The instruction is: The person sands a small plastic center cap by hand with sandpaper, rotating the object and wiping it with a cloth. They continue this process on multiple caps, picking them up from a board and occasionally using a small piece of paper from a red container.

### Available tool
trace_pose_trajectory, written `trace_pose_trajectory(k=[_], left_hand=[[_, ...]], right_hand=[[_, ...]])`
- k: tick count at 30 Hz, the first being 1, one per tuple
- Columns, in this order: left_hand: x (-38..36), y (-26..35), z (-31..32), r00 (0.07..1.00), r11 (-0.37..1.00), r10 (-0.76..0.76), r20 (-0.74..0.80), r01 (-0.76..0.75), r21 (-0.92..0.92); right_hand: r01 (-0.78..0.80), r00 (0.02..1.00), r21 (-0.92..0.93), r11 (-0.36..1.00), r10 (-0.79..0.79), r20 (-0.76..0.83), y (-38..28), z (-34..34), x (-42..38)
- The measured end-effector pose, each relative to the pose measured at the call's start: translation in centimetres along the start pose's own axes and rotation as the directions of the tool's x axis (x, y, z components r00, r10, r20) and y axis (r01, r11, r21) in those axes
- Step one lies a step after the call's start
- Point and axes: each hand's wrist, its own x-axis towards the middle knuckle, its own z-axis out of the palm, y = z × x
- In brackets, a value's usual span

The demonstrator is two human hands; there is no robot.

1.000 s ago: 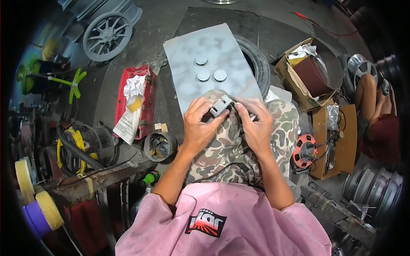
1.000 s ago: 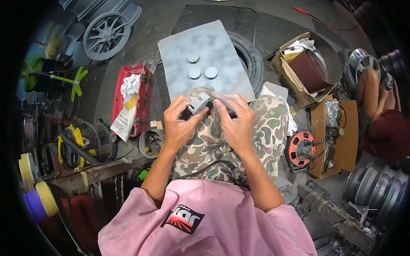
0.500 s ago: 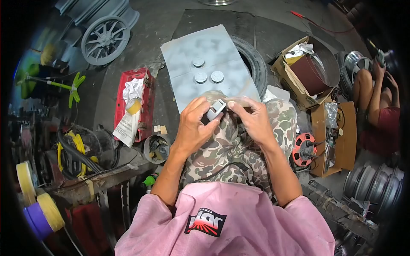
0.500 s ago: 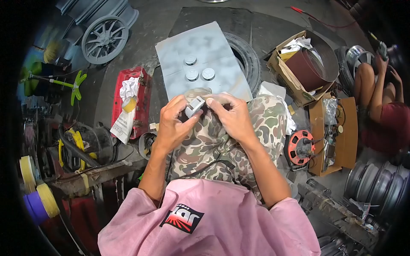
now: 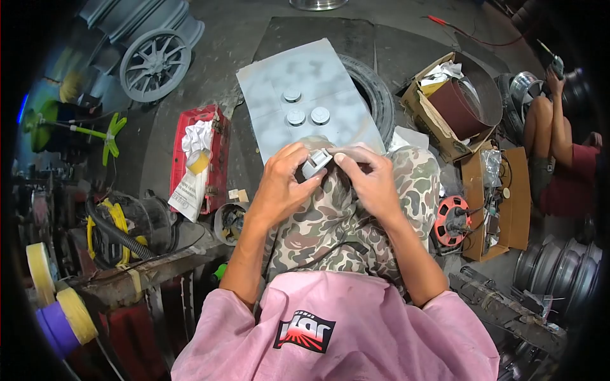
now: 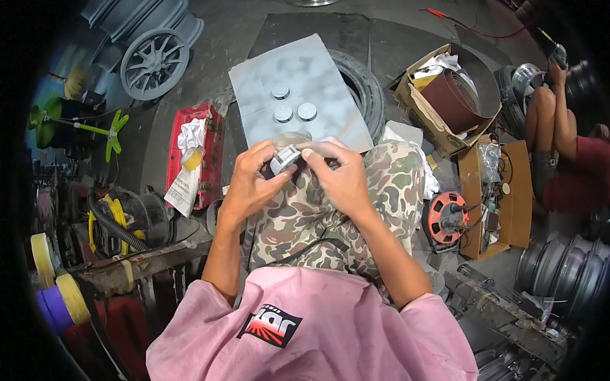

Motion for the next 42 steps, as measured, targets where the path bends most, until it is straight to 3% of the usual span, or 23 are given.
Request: trace_pose_trajectory(k=[1, 3, 4, 8, 10, 12, 14, 16, 17, 18, 20, 22, 24, 25, 27, 28, 30, 31, 32, 34, 35, 40, 42], left_hand=[[0.1, 0.1, -0.1, 1.000, 1.000, -0.006, -0.006, 0.006, 0.000], [0.6, 0.6, -0.4, 0.998, 0.997, 0.044, 0.041, -0.047, 0.058], [0.6, 0.4, -0.4, 0.998, 0.997, 0.049, 0.040, -0.051, 0.058], [0.8, -1.3, 0.8, 0.996, 0.997, 0.058, -0.075, -0.053, 0.064], [0.3, -1.8, 1.6, 0.992, 0.998, 0.042, -0.115, -0.048, -0.048], [-0.4, -1.8, 2.3, 0.987, 0.961, 0.036, -0.159, -0.078, -0.267], [-0.6, -1.5, 2.3, 0.981, 0.972, 0.043, -0.190, -0.085, -0.219], [-0.6, -1.2, 2.3, 0.965, 0.996, 0.029, -0.259, -0.051, -0.077], [-0.6, -1.2, 2.3, 0.965, 0.996, 0.027, -0.260, -0.049, -0.077], [-0.5, -1.2, 2.4, 0.961, 0.997, 0.059, -0.268, -0.070, -0.031], [-0.3, -1.2, 2.5, 0.958, 0.996, 0.090, -0.273, -0.090, 0.013], [-0.4, -1.2, 2.4, 0.972, 0.998, 0.055, -0.227, -0.051, 0.024], [-0.2, -1.0, 2.4, 0.970, 0.998, 0.069, -0.231, -0.068, 0.015], [-0.3, -0.9, 2.4, 0.969, 0.997, 0.075, -0.236, -0.075, 0.008], [-0.4, -0.9, 2.5, 0.972, 0.997, 0.072, -0.226, -0.070, 0.015], [-0.4, -0.9, 2.5, 0.975, 0.998, 0.069, -0.210, -0.066, 0.023], [-0.2, -0.7, 2.4, 0.973, 0.997, 0.081, -0.215, -0.077, 0.027], [-0.1, -0.6, 2.4, 0.971, 0.996, 0.091, -0.222, -0.086, 0.029], [-0.1, -0.7, 2.4, 0.971, 0.996, 0.085, -0.222, -0.081, 0.027], [0.0, -0.9, 2.2, 0.971, 0.993, 0.108, -0.212, -0.113, -0.013], [0.0, -1.0, 2.2, 0.971, 0.993, 0.112, -0.210, -0.118, -0.014], [0.1, -1.1, 2.5, 0.975, 0.996, 0.092, -0.203, -0.095, -0.002], [0.1, -0.9, 2.6, 0.974, 0.996, 0.091, -0.209, -0.090, 0.013]], right_hand=[[-0.002, 1.000, -0.001, 1.000, 0.002, 0.008, -0.7, 0.1, -0.2], [0.507, 0.843, -0.470, 0.722, -0.530, 0.094, -1.8, 0.3, -0.4], [0.509, 0.841, -0.472, 0.720, -0.533, 0.093, -1.6, 0.5, -0.4], [0.334, 0.915, -0.327, 0.884, -0.387, -0.114, 0.2, -0.1, 0.0], [-0.137, 0.986, 0.094, 0.986, 0.145, -0.084, 0.9, -0.4, -0.1], [-0.300, 0.953, 0.298, 0.906, 0.295, 0.063, 2.4, -0.3, -0.3], [-0.429, 0.894, 0.571, 0.700, 0.417, 0.161, 2.9, -0.1, -0.2], [-0.413, 0.900, 0.590, 0.694, 0.410, 0.149, 2.5, 0.1, -0.2], [-0.114, 0.991, 0.234, 0.966, 0.127, -0.041, 2.0, 0.2, -0.5], [0.196, 0.971, -0.205, 0.959, -0.219, -0.094, 1.2, 0.3, -0.6], [0.370, 0.907, -0.356, 0.858, -0.416, -0.061, -0.2, 0.5, -0.7], [0.595, 0.765, -0.572, 0.564, -0.616, 0.188, -1.7, 0.6, -1.1], [0.599, 0.761, -0.583, 0.549, -0.617, 0.202, -1.6, 0.4, -0.8], [0.486, 0.842, -0.537, 0.690, -0.535, 0.075, -0.9, 0.4, -0.4], [0.172, 0.975, -0.282, 0.944, -0.204, -0.088, -0.1, 0.3, 0.4], [0.173, 0.975, -0.281, 0.944, -0.205, -0.087, -0.1, 0.2, 0.4], [-0.112, 0.993, -0.022, 0.993, 0.111, -0.046, -0.5, -0.1, 0.5], [0.164, 0.984, -0.191, 0.968, -0.175, -0.044, -0.3, 0.0, 0.5], [0.160, 0.985, -0.191, 0.969, -0.170, -0.041, -0.5, 0.0, 0.3], [0.638, 0.753, -0.515, 0.572, -0.603, 0.262, -1.4, 0.0, -0.3], [0.678, 0.722, -0.519, 0.521, -0.606, 0.335, -1.8, 0.3, -0.8], [0.535, 0.827, -0.463, 0.707, -0.550, 0.117, -0.7, 0.6, 0.0], [0.079, 0.990, -0.135, 0.988, -0.093, -0.103, -1.3, 0.6, 0.3]])
